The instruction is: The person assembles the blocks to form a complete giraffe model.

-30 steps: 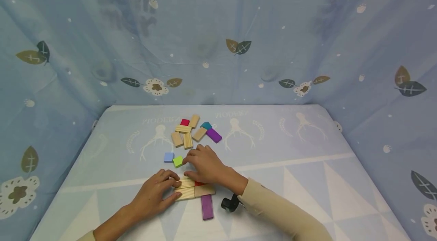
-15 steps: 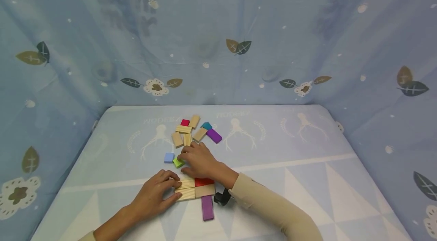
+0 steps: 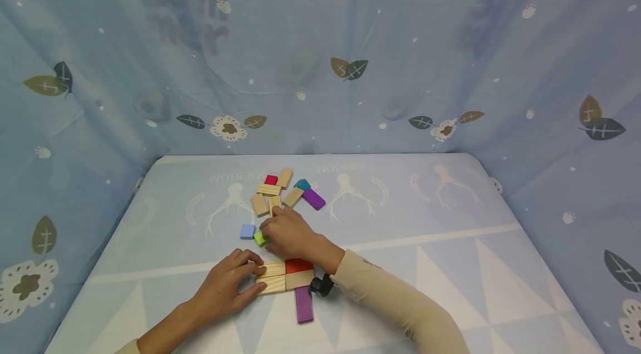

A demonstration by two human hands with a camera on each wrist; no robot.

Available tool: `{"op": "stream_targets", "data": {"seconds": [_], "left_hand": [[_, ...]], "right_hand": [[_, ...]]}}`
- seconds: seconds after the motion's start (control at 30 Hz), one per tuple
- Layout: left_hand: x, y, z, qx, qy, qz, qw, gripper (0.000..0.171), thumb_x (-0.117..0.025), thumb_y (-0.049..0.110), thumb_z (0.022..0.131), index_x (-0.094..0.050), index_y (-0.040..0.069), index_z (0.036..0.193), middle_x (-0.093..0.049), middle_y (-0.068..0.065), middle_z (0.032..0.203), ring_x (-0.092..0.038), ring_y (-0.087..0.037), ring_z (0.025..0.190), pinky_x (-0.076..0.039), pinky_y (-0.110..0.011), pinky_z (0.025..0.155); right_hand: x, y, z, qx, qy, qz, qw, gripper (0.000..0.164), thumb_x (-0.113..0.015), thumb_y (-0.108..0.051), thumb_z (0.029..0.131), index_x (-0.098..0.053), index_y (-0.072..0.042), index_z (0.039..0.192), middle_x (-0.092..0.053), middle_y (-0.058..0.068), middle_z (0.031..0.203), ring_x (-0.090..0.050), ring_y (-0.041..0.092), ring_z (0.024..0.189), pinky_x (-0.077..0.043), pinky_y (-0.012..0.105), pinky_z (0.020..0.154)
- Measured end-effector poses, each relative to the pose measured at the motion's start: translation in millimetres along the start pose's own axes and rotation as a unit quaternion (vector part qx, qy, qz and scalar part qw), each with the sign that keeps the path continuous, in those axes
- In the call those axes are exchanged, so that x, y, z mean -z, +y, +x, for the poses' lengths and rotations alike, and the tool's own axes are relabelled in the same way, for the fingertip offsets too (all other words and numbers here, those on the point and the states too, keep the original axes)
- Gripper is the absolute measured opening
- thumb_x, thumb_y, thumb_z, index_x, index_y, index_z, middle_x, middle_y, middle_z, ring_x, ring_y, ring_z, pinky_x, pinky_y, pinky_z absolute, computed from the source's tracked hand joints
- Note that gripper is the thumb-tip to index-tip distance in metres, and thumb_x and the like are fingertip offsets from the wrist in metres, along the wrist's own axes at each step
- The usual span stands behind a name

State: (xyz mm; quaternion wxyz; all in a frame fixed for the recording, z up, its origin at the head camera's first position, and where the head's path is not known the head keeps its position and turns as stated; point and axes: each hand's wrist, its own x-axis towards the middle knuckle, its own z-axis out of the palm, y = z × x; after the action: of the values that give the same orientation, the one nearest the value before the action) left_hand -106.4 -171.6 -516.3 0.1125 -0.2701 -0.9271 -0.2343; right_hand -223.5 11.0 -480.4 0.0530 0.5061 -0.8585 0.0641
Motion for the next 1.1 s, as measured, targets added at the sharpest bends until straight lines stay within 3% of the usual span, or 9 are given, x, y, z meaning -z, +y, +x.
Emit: {"op": "stream_targets", "data": {"seconds": [0.2,0.47,0.6,1.1], "left_hand": [[-0.5,-0.1,-0.3,-0.005,0.006,-0.005,1.0000,0.018,-0.080,0.037,0.081,-0.070,0.024,0.088,-0.059,0.012,0.104,-0.049,-0.006,0.089,-0.047,-0.030,0.073],[-0.9,-0.5,-1.3,-0.005,0.010,-0.004,0.9999,0.018,-0.080,0.037,0.081,-0.070,0.024,0.088,-0.059,0.013,0.104,-0.049,-0.006,0.089,-0.047,-0.030,0.073],[-1.2,0.1,-1.6,0.000,0.007,-0.002,1.0000,0.018,-0.080,0.038,0.081,-0.070,0.025,0.087,-0.059,0.014,0.103,-0.049,-0.006,0.089,-0.047,-0.030,0.073],[-1.3,0.9,0.1,-0.011,0.015,0.005,0.9998,0.018,-0.080,0.037,0.081,-0.071,0.023,0.089,-0.058,0.012,0.104,-0.050,-0.007,0.091,-0.048,-0.031,0.074]], "right_hand": [[-3.0,2.8,-0.1,-0.005,0.013,0.001,1.000,0.014,-0.079,-0.030,0.083,-0.080,-0.023,0.095,-0.071,-0.011,0.099,-0.043,0.012,0.084,-0.032,0.028,0.073],[-4.3,8.9,-6.9,-0.014,0.026,0.027,0.999,0.017,-0.081,-0.030,0.080,-0.078,-0.025,0.095,-0.070,-0.011,0.101,-0.048,0.012,0.092,-0.036,0.028,0.079],[0.9,9.7,-14.0,-0.016,0.036,0.036,0.999,0.016,-0.082,-0.029,0.079,-0.078,-0.025,0.094,-0.071,-0.010,0.102,-0.052,0.013,0.098,-0.038,0.029,0.081],[29.3,4.0,-49.0,-0.005,0.043,0.049,0.998,0.015,-0.081,-0.030,0.080,-0.077,-0.025,0.094,-0.070,-0.010,0.096,-0.048,0.011,0.085,-0.034,0.026,0.073]]}}
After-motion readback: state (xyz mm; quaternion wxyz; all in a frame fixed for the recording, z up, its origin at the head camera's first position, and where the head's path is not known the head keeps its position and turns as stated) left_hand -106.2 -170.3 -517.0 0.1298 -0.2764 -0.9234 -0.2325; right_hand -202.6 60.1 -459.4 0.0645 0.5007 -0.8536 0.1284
